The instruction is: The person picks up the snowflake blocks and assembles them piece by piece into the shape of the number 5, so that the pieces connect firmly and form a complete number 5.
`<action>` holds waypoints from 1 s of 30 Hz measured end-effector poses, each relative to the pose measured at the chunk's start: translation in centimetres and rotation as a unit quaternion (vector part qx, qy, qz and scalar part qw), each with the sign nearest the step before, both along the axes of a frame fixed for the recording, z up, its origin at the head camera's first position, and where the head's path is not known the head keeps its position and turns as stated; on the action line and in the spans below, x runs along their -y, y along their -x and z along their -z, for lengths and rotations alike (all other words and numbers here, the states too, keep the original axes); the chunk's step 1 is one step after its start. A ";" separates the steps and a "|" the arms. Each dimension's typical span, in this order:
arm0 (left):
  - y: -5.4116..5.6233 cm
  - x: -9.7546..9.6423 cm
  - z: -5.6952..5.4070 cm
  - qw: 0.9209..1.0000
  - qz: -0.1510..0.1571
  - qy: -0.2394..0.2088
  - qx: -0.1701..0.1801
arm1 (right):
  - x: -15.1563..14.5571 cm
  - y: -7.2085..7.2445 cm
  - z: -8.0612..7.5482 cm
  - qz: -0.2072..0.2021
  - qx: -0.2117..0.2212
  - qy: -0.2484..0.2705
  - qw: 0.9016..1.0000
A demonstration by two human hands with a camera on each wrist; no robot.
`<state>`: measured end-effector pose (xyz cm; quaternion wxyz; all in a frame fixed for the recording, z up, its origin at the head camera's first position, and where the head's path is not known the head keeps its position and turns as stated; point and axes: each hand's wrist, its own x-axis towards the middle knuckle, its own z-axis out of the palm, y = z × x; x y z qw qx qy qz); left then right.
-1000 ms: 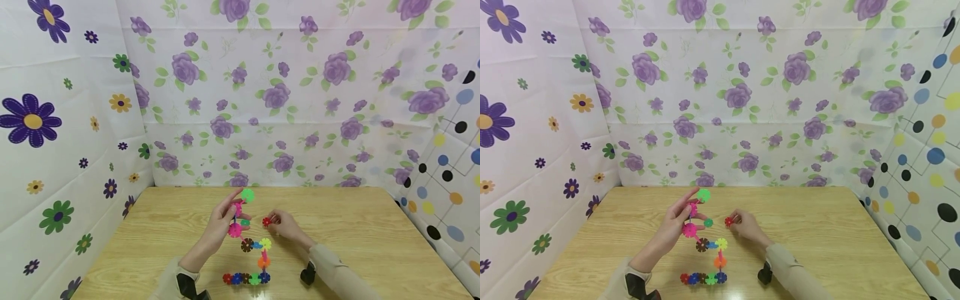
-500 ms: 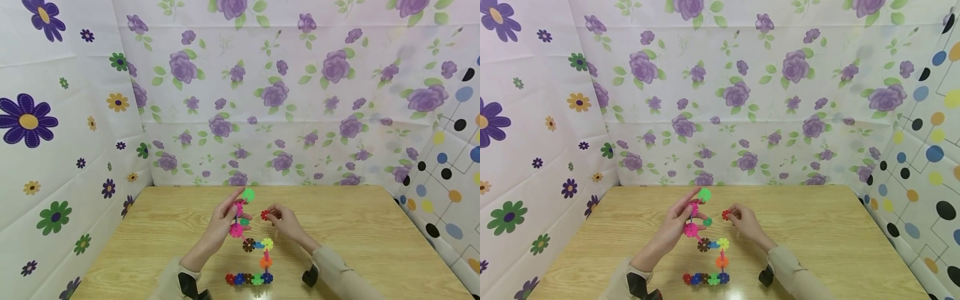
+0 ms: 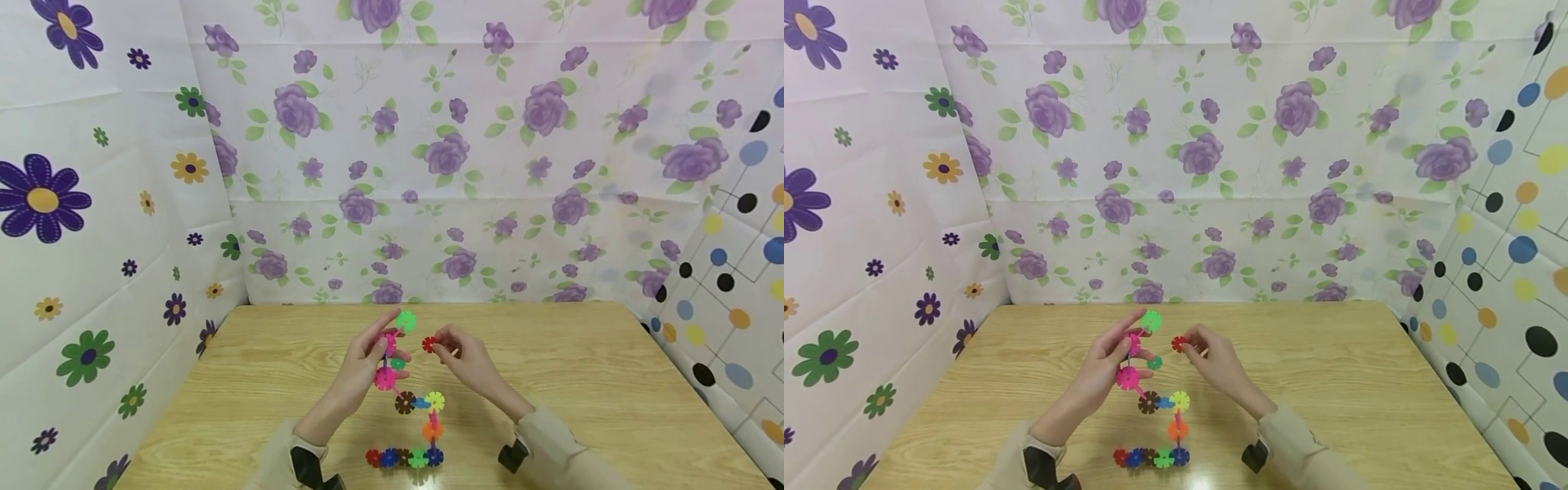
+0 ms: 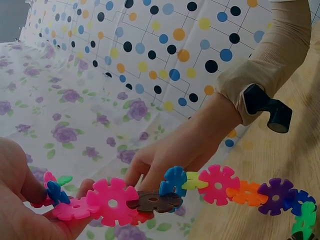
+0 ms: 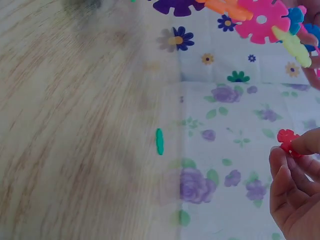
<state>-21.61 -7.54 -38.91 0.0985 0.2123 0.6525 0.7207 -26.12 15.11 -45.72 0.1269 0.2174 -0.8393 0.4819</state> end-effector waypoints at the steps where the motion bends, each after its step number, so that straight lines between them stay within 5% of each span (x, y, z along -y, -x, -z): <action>1: 0.0 0.0 0.0 1.000 0.000 0.000 -0.001 | 0.0 -0.2 -0.2 0.000 -0.011 0.000 1.000; 14: -0.1 -0.4 0.1 1.000 0.004 0.000 0.022 | 0.5 -1.4 -2.9 0.008 -0.202 0.035 0.979; 30: -0.4 -0.6 0.0 0.999 0.033 0.004 0.024 | 0.6 -2.0 -4.3 0.003 -0.287 0.039 0.957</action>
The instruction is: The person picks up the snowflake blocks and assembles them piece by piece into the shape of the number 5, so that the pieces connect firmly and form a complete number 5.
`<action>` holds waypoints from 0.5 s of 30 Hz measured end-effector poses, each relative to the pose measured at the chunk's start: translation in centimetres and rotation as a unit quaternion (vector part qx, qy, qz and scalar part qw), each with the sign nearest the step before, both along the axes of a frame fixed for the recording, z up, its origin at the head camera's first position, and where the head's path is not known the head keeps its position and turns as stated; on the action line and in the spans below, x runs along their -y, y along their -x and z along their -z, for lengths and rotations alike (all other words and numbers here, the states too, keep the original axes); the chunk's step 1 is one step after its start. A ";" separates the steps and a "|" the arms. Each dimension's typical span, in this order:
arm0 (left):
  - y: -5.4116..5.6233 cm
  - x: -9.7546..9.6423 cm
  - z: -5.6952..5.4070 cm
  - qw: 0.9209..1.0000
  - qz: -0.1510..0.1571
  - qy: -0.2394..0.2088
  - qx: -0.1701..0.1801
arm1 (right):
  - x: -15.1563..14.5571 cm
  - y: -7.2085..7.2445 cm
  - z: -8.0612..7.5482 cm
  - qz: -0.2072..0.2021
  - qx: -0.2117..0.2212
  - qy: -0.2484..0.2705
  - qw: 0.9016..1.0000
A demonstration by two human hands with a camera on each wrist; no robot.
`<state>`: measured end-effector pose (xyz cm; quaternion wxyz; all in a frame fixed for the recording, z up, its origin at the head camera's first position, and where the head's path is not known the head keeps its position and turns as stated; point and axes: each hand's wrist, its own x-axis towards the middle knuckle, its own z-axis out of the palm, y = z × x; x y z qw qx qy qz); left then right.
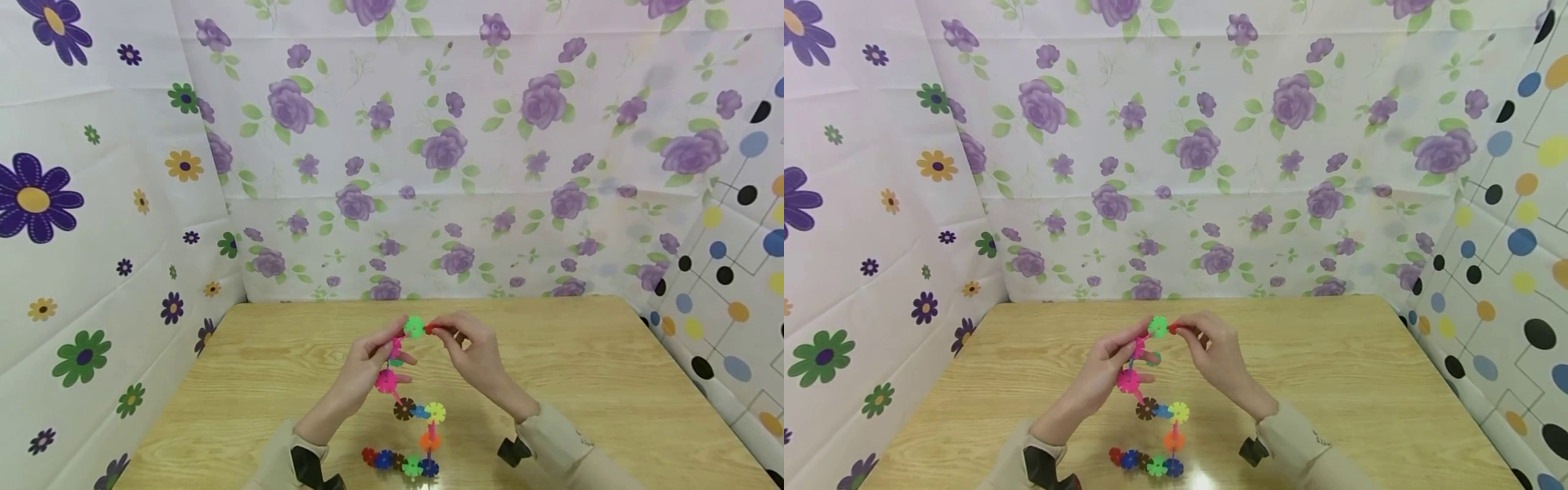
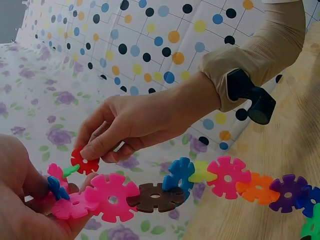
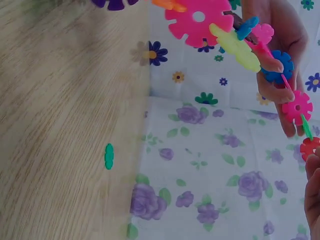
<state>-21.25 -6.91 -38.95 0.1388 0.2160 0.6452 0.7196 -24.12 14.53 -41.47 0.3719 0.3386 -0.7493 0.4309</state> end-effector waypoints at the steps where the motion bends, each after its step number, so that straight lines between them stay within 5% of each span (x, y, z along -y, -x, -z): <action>1: -0.1 -0.1 -0.1 1.000 0.002 0.002 -0.001 | 0.0 -0.1 -0.1 0.000 -0.005 0.003 1.000; 15: -0.5 -0.3 -0.1 0.999 0.031 0.012 -0.026 | 0.5 -0.8 -0.6 0.005 -0.048 0.008 0.999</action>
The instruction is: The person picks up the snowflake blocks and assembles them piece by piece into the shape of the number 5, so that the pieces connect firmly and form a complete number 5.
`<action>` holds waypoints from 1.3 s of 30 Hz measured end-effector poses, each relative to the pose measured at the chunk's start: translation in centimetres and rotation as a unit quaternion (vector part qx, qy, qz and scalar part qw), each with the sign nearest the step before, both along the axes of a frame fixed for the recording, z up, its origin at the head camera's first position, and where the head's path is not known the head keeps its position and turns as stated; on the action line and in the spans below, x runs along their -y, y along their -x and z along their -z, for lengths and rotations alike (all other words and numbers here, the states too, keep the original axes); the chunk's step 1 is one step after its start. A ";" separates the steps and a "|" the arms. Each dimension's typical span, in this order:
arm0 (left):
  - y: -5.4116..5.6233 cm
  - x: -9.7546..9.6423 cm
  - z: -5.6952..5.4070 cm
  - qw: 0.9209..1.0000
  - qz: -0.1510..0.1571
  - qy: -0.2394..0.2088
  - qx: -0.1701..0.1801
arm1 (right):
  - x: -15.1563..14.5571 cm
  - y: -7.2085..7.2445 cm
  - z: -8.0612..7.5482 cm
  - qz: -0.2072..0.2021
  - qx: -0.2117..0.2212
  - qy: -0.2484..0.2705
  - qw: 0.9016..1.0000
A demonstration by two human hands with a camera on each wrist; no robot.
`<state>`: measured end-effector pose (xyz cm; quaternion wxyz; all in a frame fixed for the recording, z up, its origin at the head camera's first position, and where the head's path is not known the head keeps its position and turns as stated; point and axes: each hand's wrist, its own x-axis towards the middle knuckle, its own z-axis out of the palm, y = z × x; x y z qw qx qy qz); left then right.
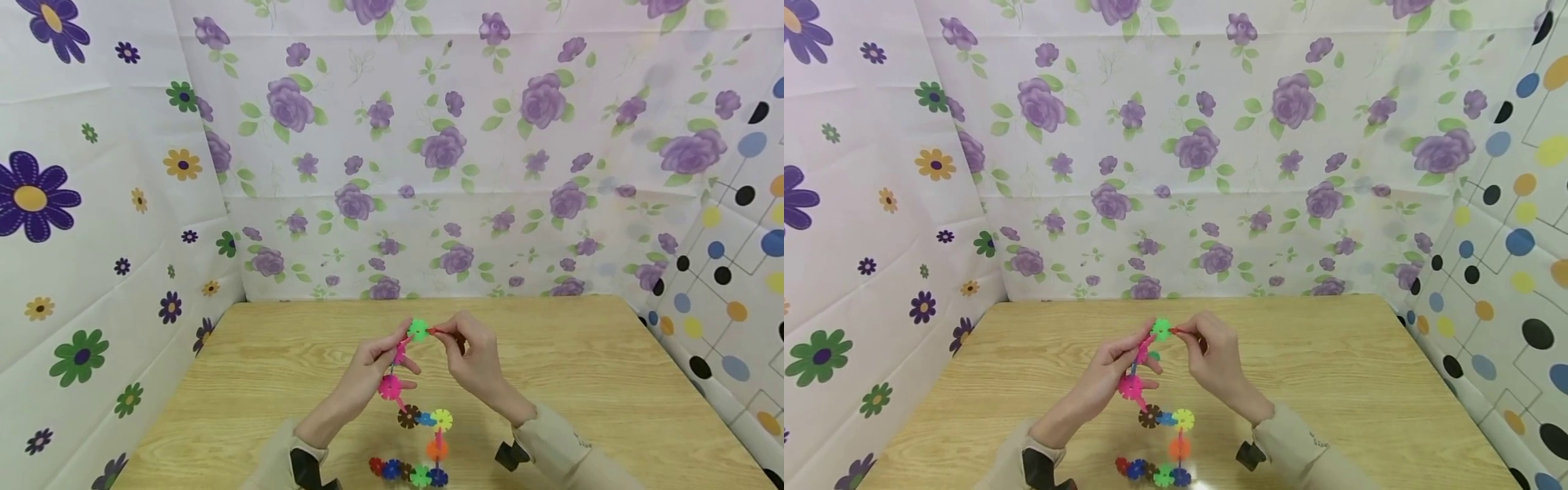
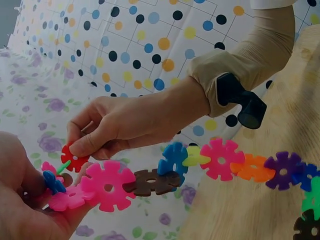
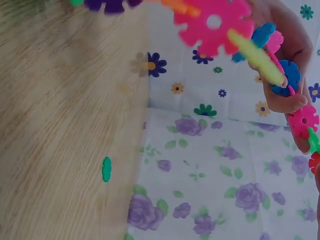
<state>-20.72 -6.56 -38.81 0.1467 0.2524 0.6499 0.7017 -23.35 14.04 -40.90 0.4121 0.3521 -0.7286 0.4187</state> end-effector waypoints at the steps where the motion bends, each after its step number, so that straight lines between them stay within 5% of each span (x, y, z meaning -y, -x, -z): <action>1: -0.1 0.0 0.0 1.000 -0.001 0.000 0.001 | 0.1 -0.1 -0.1 -0.001 -0.005 -0.002 1.000; 21: 0.0 0.4 -1.0 0.999 0.012 -0.038 0.018 | 0.1 0.4 -0.5 -0.042 -0.005 0.016 0.999; 30: -0.2 -0.2 -2.7 0.999 -0.026 0.001 0.027 | 0.9 0.5 -1.5 -0.058 -0.021 0.001 0.998; 39: 0.1 -0.1 -3.6 0.994 -0.113 -0.002 0.011 | 1.6 0.7 -2.0 -0.052 -0.005 -0.018 0.998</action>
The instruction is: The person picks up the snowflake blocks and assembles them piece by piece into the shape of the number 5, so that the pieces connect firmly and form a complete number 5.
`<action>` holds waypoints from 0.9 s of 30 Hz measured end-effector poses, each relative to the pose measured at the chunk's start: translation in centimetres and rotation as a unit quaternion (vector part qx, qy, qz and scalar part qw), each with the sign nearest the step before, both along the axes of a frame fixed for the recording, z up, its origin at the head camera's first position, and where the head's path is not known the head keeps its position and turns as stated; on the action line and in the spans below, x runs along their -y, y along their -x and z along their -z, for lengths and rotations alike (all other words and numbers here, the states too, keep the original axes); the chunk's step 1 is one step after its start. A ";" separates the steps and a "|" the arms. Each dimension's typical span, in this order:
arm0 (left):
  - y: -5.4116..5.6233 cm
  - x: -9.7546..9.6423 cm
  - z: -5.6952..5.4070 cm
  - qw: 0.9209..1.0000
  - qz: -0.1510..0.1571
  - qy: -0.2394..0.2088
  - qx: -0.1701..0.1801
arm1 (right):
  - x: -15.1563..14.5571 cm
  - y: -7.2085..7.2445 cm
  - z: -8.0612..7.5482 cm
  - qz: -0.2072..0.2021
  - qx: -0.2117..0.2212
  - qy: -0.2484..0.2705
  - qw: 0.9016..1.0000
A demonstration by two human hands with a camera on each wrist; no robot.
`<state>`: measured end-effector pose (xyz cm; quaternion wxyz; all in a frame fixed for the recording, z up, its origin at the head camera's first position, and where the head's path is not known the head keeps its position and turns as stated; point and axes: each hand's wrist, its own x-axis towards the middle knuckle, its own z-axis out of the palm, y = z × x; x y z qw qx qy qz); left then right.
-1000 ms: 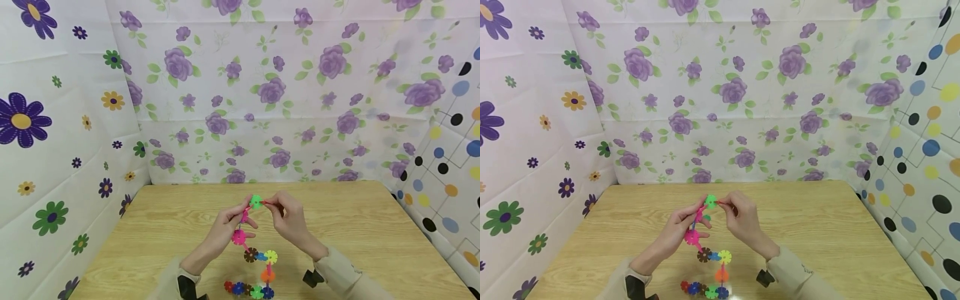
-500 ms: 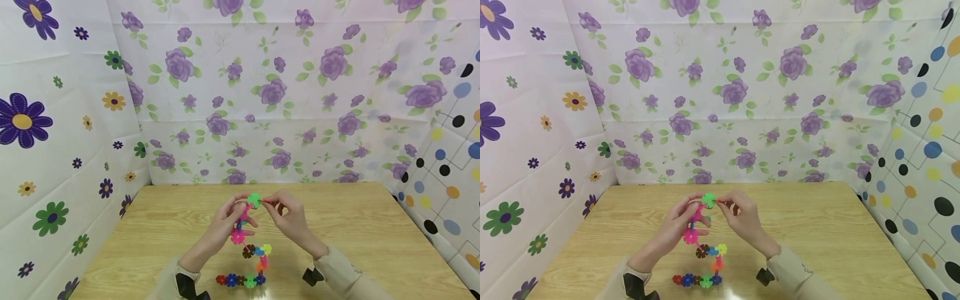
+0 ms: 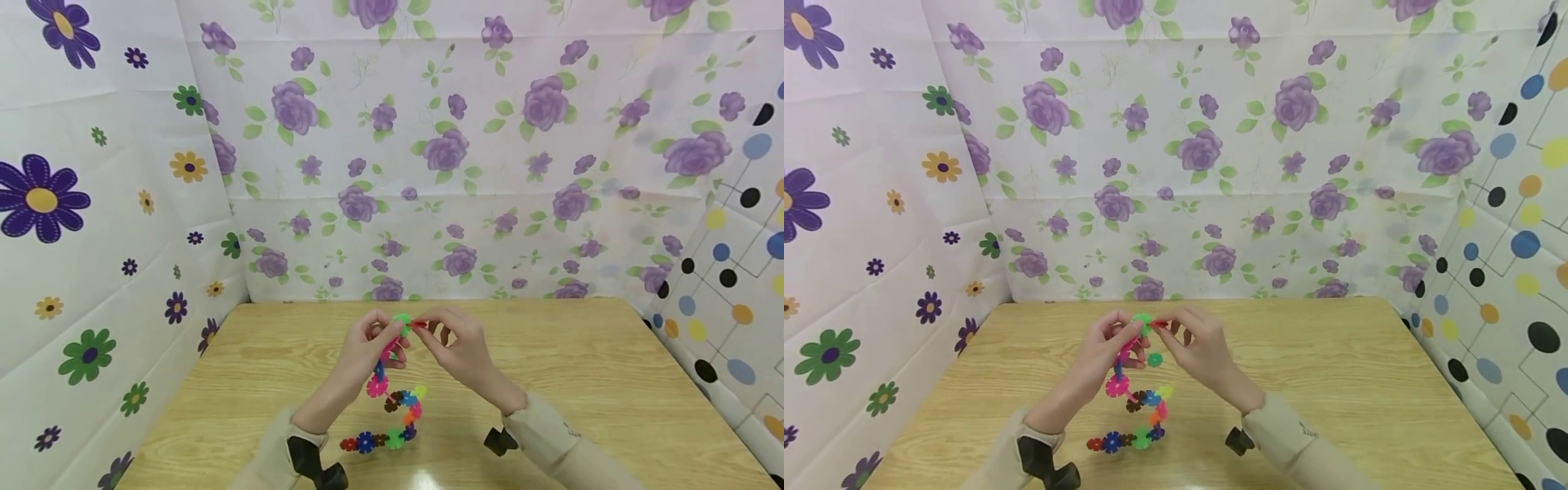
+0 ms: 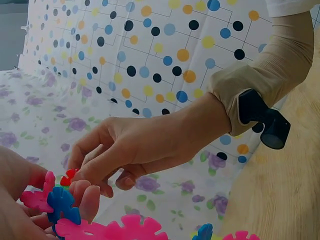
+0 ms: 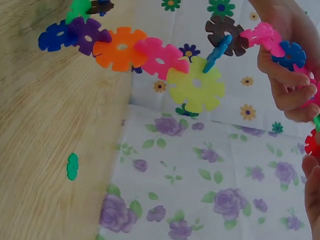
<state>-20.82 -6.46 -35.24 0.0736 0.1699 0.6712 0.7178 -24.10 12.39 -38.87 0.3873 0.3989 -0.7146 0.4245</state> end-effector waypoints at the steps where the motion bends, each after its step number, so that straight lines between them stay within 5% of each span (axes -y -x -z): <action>1: 0.1 0.1 0.1 1.000 -0.001 0.000 -0.004 | 0.0 0.1 0.1 0.000 0.015 -0.004 1.000; 6: 0.3 0.7 0.2 1.000 -0.009 0.002 -0.020 | -0.4 1.0 1.6 -0.015 0.126 -0.024 0.992; 14: 0.6 1.3 0.4 0.999 -0.016 0.014 -0.028 | -1.2 3.7 6.0 -0.009 0.299 -0.125 0.946; 21: 0.8 1.4 0.4 0.999 -0.023 0.022 -0.038 | -1.3 5.9 9.7 -0.006 0.357 -0.234 0.904; 27: 1.0 1.6 0.5 0.998 -0.027 0.028 -0.052 | -0.1 7.5 11.7 -0.006 0.362 -0.273 0.892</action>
